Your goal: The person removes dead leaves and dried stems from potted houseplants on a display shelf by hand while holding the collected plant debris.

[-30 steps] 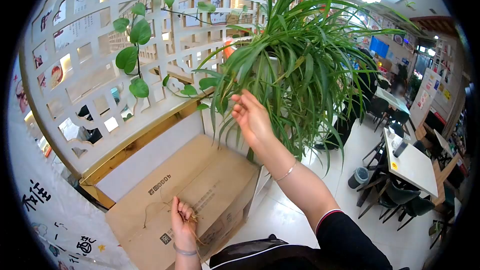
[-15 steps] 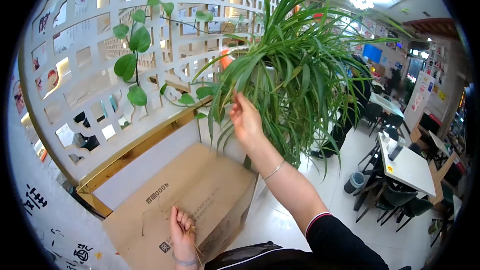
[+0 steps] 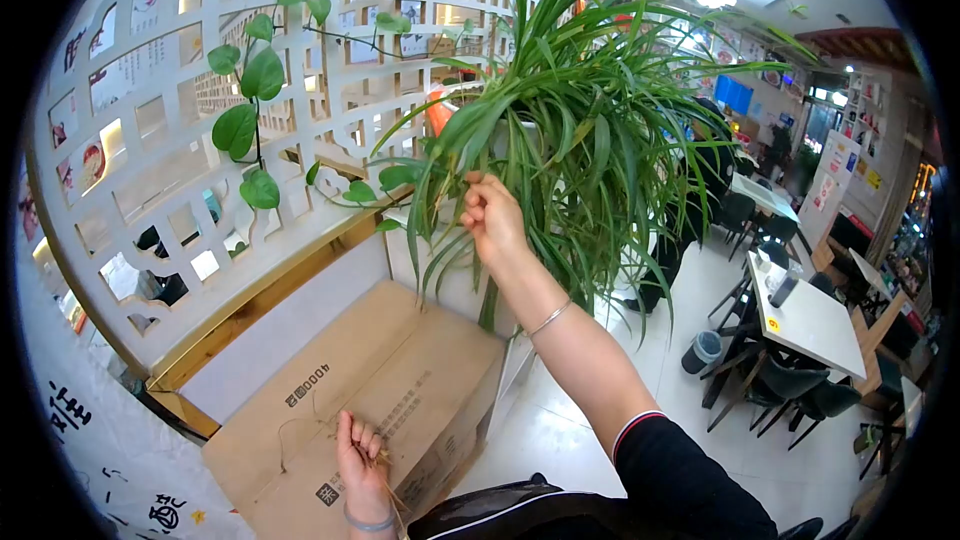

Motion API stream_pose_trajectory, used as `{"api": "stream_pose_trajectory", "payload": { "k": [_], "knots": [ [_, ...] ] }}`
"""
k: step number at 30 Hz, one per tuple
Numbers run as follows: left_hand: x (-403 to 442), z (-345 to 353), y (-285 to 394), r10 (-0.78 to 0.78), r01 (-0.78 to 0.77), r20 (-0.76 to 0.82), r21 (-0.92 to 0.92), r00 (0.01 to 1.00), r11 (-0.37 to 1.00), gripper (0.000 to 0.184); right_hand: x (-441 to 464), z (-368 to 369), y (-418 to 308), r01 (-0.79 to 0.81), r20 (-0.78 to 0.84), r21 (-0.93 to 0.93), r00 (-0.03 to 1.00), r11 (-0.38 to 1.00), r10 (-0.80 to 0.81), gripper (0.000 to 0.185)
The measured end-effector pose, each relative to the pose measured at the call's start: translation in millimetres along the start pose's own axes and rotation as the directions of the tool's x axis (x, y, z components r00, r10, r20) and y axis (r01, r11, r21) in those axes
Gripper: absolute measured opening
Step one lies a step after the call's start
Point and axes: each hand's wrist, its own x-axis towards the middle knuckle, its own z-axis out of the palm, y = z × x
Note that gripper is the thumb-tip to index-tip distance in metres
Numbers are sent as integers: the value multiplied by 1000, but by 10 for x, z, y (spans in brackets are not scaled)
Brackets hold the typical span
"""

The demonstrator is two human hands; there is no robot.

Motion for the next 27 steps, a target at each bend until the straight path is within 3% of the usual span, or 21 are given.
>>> {"api": "stream_pose_trajectory", "payload": {
  "k": [5, 8, 10, 21, 27],
  "knots": [
    [-33, 61, 13, -1, 0, 18, 31, 1000, 1000, 16, 37, -52, 38, 38, -7, -28, 999, 999, -38, 10],
    [-70, 161, 12, 8, -5, -80, 40, 997, 999, 16, 40, -63, 51, 44, -7, -28, 999, 999, -45, 9],
    [-56, 131, 19, -2, 4, -63, 30, 998, 1000, 15, 38, -75, 54, 42, -13, -33, 999, 999, -42, 9],
    [-60, 102, 11, 2, 0, -51, 35, 999, 999, 13, -254, 97, 12, 46, 23, -62, 999, 997, -45, 31],
    [-45, 110, 5, 0, 1, -42, 29, 999, 1000, 13, -148, 24, 22, 87, 30, -60, 996, 994, -85, 33]
  ]
}}
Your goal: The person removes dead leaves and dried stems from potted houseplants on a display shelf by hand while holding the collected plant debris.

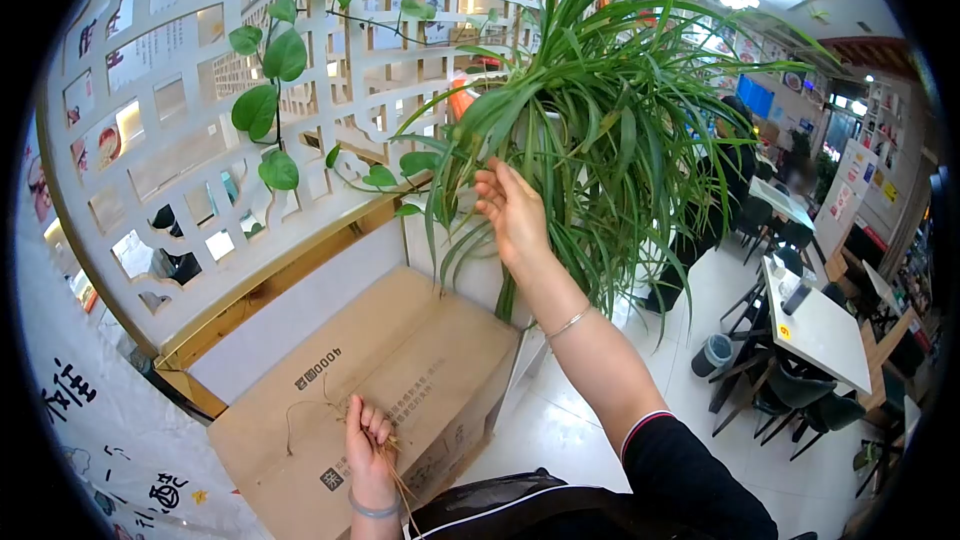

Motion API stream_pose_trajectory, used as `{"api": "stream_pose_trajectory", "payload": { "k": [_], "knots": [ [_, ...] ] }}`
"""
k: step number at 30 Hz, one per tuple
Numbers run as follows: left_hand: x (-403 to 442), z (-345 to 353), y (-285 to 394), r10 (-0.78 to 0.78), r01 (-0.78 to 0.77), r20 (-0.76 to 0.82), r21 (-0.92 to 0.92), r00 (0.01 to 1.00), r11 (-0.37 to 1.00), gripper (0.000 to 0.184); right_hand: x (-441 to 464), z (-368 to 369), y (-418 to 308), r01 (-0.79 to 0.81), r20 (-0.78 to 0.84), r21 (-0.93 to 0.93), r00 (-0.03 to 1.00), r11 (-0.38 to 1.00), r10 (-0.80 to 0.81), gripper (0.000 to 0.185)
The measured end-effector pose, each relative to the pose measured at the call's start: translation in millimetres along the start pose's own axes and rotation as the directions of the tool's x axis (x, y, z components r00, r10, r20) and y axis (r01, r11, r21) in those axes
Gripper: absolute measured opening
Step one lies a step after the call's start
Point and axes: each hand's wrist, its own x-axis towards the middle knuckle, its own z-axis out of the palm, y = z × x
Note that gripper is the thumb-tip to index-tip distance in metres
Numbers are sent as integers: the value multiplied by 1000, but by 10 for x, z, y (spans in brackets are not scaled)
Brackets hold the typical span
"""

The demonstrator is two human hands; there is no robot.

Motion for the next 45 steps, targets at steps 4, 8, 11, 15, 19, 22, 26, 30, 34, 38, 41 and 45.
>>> {"api": "stream_pose_trajectory", "payload": {
  "k": [4, 8, 11, 15, 19, 22, 26, 30, 34, 38, 41, 45],
  "knots": [
    [17, -27, 7, -10, 10, 16, 3, 1000, 1000, 13, 35, -22, 8, -13, 6, 49, 1000, 999, 13, 27],
    [24, -50, 3, -7, 8, 34, -10, 999, 1000, 13, 115, -21, -24, -17, 18, 91, 1000, 996, 15, 18],
    [37, -77, 5, 7, -8, 66, 8, 998, 1000, 12, 177, -27, -42, -17, -5, 54, 1000, 998, 17, 15],
    [36, -47, 1, 1, -1, 35, 17, 999, 1000, 13, 234, -89, -12, 15, -18, 23, 1000, 1000, -14, 18],
    [22, -40, 8, -11, 11, 25, 4, 1000, 1000, 13, 214, -94, 90, 25, -40, -8, 999, 1000, -25, 20],
    [18, -32, 9, -11, 10, 21, 12, 1000, 1000, 13, 9, -57, 138, 96, 11, -139, 995, 986, -95, 24],
    [8, 13, -10, -10, 9, 16, 63, 1000, 998, 15, -873, -2, 535, 67, 285, -253, 959, 965, 8, 37],
    [-25, 56, -49, -50, 37, 69, 181, 996, 983, 21, -1707, -9, 1060, -26, 448, -647, 796, 762, 407, 17],
    [-37, 92, -77, -142, 129, 42, 223, 989, 966, 26, -1943, -67, 1432, 416, 619, -648, 776, 638, 123, 18],
    [-55, 98, -76, -146, 143, -11, 295, 989, 945, 27, -1973, -143, 1536, 520, 679, -646, 726, 558, 109, 25],
    [-20, 35, -94, -113, 122, -51, 230, 992, 965, 26, -1992, -122, 1460, 367, 647, -702, 686, 610, 332, 31],
    [10, 34, -52, -71, 62, 45, 167, 996, 984, 24, -1758, -105, 1384, 254, 532, -653, 824, 713, 194, 43]
  ]
}}
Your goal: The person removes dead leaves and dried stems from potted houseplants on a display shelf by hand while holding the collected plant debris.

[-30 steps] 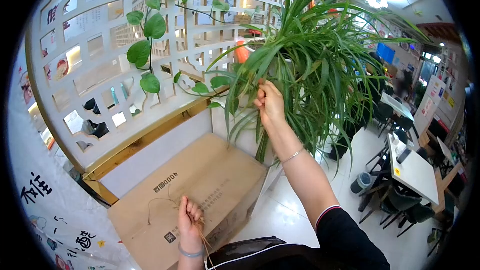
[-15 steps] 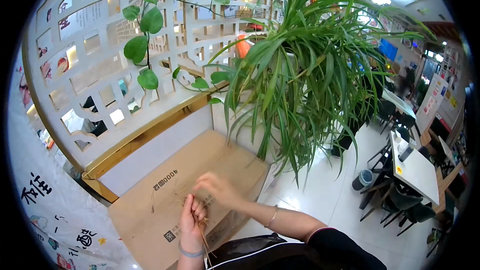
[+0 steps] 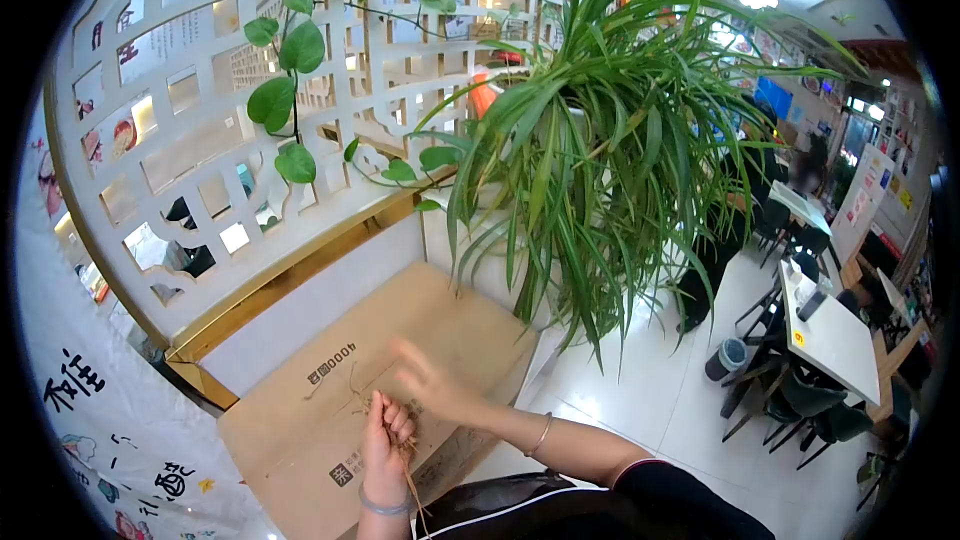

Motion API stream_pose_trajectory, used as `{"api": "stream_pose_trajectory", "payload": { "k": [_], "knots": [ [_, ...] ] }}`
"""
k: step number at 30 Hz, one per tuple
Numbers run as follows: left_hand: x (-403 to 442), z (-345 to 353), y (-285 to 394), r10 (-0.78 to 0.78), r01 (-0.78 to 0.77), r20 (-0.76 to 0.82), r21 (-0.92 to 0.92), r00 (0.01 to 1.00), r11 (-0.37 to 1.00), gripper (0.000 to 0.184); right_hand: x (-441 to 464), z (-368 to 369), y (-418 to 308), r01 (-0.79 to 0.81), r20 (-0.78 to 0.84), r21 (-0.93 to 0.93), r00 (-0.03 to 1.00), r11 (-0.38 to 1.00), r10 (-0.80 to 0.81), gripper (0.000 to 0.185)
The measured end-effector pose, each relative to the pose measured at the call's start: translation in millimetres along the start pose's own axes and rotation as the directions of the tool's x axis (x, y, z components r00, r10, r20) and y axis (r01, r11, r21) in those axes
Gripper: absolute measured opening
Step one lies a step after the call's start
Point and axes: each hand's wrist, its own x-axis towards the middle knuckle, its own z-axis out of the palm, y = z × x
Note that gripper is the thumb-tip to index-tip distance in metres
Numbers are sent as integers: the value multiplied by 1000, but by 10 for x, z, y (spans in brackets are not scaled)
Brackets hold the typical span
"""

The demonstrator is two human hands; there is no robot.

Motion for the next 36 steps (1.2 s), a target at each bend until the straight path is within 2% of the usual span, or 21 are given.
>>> {"api": "stream_pose_trajectory", "payload": {
  "k": [1, 3, 5, 10, 14, 17, 18, 21, 24, 27, 30, 36],
  "knots": [
    [11, -24, -4, 9, -9, 21, -13, 1000, 1000, 24, 147, -52, 149, 105, -207, 49, 974, 993, -92, 47],
    [-11, -59, -19, 9, -7, 32, -55, 999, 998, 24, 441, -456, 71, 174, -472, 198, 879, 965, -62, 54],
    [-7, -70, -23, 10, -7, 21, -125, 1000, 992, 23, 613, -798, -157, 31, -538, 392, 818, 919, 202, 53],
    [-12, -45, -5, 12, -13, -14, -121, 1000, 993, 23, 759, -1164, -66, 132, -665, 313, 738, 940, 117, 51],
    [2, -79, -1, 16, -13, 25, -116, 1000, 993, 24, 854, -1289, -36, 119, -696, 318, 703, 940, 147, 50],
    [7, -78, 11, -14, 14, 4, -122, 1000, 992, 24, 926, -1383, -35, 123, -678, 372, 713, 920, 178, 52],
    [17, -83, 6, -8, 10, 17, -121, 1000, 993, 24, 984, -1386, -68, 115, -708, 414, 664, 903, 240, 41],
    [19, -98, -11, -1, 4, 28, -114, 1000, 993, 24, 1093, -1526, -106, 58, -671, 488, 663, 871, 332, 23],
    [16, -91, -11, 5, -5, 5, -108, 1000, 994, 24, 1157, -1572, -28, 146, -648, 644, 626, 751, 434, 11],
    [11, -84, -7, 9, -9, 3, -96, 1000, 995, 23, 1148, -1596, -9, 175, -606, 682, 679, 711, 415, 12],
    [14, -82, -15, 14, -13, 10, -90, 1000, 996, 23, 1178, -1612, -94, 144, -599, 719, 625, 680, 500, 14],
    [23, -86, -6, 8, -7, 14, -81, 1000, 997, 24, 1301, -1684, 4, 322, -534, 839, 641, 439, 551, 14]
  ]
}}
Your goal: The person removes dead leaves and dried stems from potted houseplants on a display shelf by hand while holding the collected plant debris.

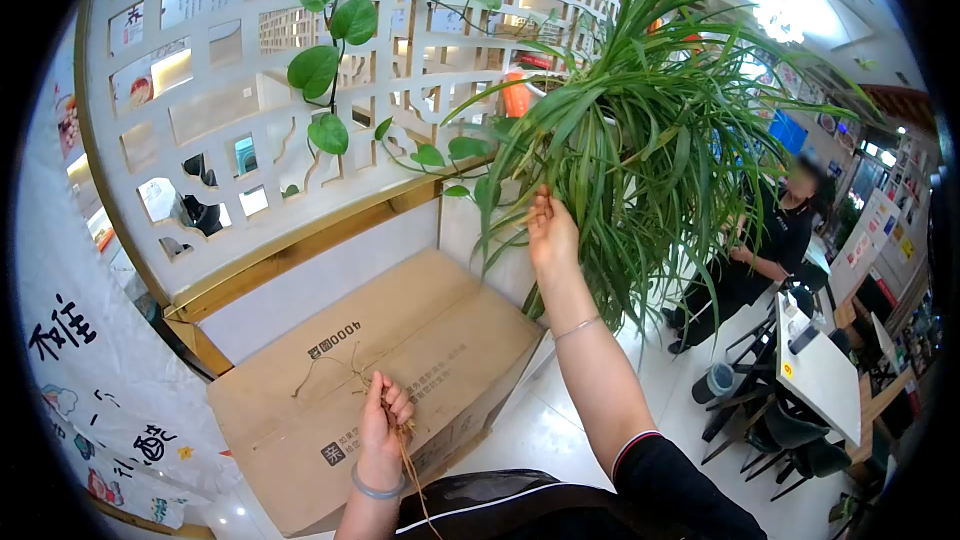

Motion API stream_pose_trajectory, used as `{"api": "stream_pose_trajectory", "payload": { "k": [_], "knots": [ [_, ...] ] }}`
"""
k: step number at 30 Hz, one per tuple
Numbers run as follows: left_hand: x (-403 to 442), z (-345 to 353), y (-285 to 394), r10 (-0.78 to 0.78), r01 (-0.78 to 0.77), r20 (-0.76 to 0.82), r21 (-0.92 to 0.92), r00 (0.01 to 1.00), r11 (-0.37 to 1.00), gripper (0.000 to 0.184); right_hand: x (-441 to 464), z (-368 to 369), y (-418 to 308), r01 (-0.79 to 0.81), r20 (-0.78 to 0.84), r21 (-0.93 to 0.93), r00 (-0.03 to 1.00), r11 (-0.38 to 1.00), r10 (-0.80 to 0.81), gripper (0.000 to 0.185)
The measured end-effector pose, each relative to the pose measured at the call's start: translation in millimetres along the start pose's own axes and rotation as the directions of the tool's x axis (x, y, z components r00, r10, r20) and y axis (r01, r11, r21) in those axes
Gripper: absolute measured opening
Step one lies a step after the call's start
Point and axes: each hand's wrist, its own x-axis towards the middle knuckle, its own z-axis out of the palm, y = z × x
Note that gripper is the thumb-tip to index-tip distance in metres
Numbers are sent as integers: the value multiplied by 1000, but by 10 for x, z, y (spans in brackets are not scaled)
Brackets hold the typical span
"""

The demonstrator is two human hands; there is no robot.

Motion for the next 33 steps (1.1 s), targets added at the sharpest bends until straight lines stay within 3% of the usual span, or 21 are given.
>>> {"api": "stream_pose_trajectory", "payload": {
  "k": [3, 12, 15, 17, 21, 24, 27, 30, 33],
  "knots": [
    [6, -21, -8, -4, 4, -12, -10, 1000, 1000, 23, 90, -51, 14, -9, 68, 118, 998, 993, 1, 15],
    [10, -30, -10, -2, 2, -20, 1, 1000, 1000, 24, -105, -138, 66, -39, 109, -189, 992, 981, 61, 15],
    [3, -31, -6, -11, 11, -14, 14, 1000, 1000, 23, -460, -165, 143, -34, 241, -412, 960, 911, 145, 17],
    [-21, 33, -6, -7, 8, -29, 54, 1000, 999, 22, -834, -281, 299, -12, 330, -611, 905, 792, 268, 21],
    [-14, 1, -26, -11, 12, -12, 108, 1000, 994, 21, -1407, -646, 875, 21, 469, -771, 694, 636, 546, 25],
    [-59, 95, -25, -9, 19, -60, 165, 998, 986, 21, -1612, -698, 1122, 137, 547, -772, 641, 621, 538, 22],
    [-38, 59, -4, -7, 13, -37, 156, 999, 988, 21, -1719, -734, 1196, -293, 326, -750, 616, 593, 717, 21],
    [12, -48, -11, 66, -64, -24, 102, 998, 993, 21, -1743, -672, 1158, -62, 361, -823, 712, 565, 603, 22],
    [-8, -15, -30, 69, -61, -57, 129, 996, 990, 21, -1717, -674, 1196, -89, 406, -804, 640, 588, 652, 28]
  ]
}}
